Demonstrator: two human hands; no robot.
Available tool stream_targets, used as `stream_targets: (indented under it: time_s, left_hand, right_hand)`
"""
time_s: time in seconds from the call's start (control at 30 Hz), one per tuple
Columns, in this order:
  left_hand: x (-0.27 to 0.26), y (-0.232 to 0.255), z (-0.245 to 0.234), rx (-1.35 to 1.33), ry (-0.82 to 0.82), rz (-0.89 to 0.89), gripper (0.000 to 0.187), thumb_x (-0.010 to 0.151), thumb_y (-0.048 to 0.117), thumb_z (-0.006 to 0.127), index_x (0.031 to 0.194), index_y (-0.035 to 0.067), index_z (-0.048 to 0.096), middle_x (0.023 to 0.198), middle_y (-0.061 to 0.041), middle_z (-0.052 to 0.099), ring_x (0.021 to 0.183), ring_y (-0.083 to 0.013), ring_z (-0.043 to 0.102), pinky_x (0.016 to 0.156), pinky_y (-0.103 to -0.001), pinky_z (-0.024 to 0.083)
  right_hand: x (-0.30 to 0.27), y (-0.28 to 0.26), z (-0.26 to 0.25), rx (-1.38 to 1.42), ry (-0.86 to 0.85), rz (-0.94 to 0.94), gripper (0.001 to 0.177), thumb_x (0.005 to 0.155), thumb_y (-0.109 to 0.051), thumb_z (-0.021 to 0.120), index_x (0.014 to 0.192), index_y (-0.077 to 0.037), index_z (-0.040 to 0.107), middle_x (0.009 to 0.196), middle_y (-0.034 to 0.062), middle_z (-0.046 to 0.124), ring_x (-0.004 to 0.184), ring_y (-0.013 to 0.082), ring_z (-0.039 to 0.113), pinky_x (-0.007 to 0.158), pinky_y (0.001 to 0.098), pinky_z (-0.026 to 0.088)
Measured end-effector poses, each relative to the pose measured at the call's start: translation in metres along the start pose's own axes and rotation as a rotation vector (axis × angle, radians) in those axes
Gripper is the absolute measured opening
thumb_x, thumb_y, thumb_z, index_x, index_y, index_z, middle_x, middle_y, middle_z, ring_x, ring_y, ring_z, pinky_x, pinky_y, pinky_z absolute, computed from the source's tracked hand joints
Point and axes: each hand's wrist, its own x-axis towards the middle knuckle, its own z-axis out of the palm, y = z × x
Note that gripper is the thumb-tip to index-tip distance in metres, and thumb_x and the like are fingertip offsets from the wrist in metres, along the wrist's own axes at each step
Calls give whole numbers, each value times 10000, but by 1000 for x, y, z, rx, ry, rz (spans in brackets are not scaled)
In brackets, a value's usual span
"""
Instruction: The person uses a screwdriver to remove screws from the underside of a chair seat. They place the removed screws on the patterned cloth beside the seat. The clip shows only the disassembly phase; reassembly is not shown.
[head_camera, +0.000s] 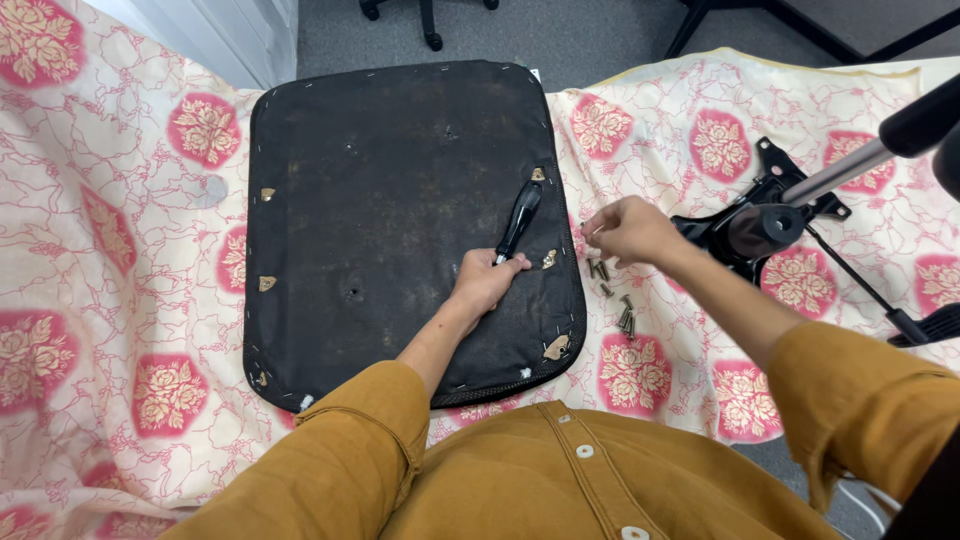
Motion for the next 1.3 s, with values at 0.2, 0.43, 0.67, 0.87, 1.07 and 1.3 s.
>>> stream_targets:
  time_s: [0.2, 0.43, 0.67, 0.87, 1.07, 1.3]
  left_hand:
    - [-8, 4, -8, -45, -59, -49, 235, 935, 325, 703, 814, 131, 755, 502, 64, 507, 384, -41, 387, 381, -229, 319]
    - [-16, 15, -9, -33, -64, -31, 344, 892, 385, 755, 837, 47, 732, 536, 16, 593, 384, -60, 484, 359, -218, 374]
    - [-16, 19, -12, -6, -77, -41, 380, 870, 411, 760, 885, 31, 754, 551, -6, 619, 381, -70, 497, 349, -224, 367]
    - [-16, 18, -12, -22, -90, -40, 381, 871, 413, 751, 886, 32, 754, 549, -7, 628, 380, -69, 512, 352, -219, 375]
    - [-16, 17, -12, 2, -82, -38, 376, 876, 417, 749, 887, 42, 759, 537, 5, 597, 377, -65, 490, 347, -217, 355]
    - [-21, 17, -9, -17, -72, -28, 369, 884, 395, 733, 905, 28, 754, 566, -25, 652, 392, -81, 556, 357, -216, 408]
  right_hand:
    - [5, 9, 33, -532, 243, -76, 270, 828, -222, 744, 1094, -217, 789, 1027, 99, 779, 958, 321, 743, 835, 450, 580]
    - [11, 14, 35, -610, 178, -36, 202, 818, -215, 753, 1003, -247, 825, 1031, 105, 775, 953, 325, 741, 838, 452, 587]
    - [24, 25, 36, -616, 141, -23, 219, 797, -212, 773, 1006, -250, 830, 1045, 95, 777, 973, 310, 741, 866, 433, 585]
    - [38, 29, 27, -397, 132, -158, 188, 838, -188, 743, 996, -146, 838, 970, 85, 810, 876, 244, 771, 852, 385, 587]
    - [41, 27, 16, 0, -30, -2, 213, 929, -202, 723, 1030, -32, 803, 909, 97, 807, 711, 153, 760, 707, 327, 620]
    - [17, 25, 6, 216, -69, 48, 293, 909, -253, 750, 1006, 21, 786, 868, 107, 791, 690, 138, 738, 652, 299, 637]
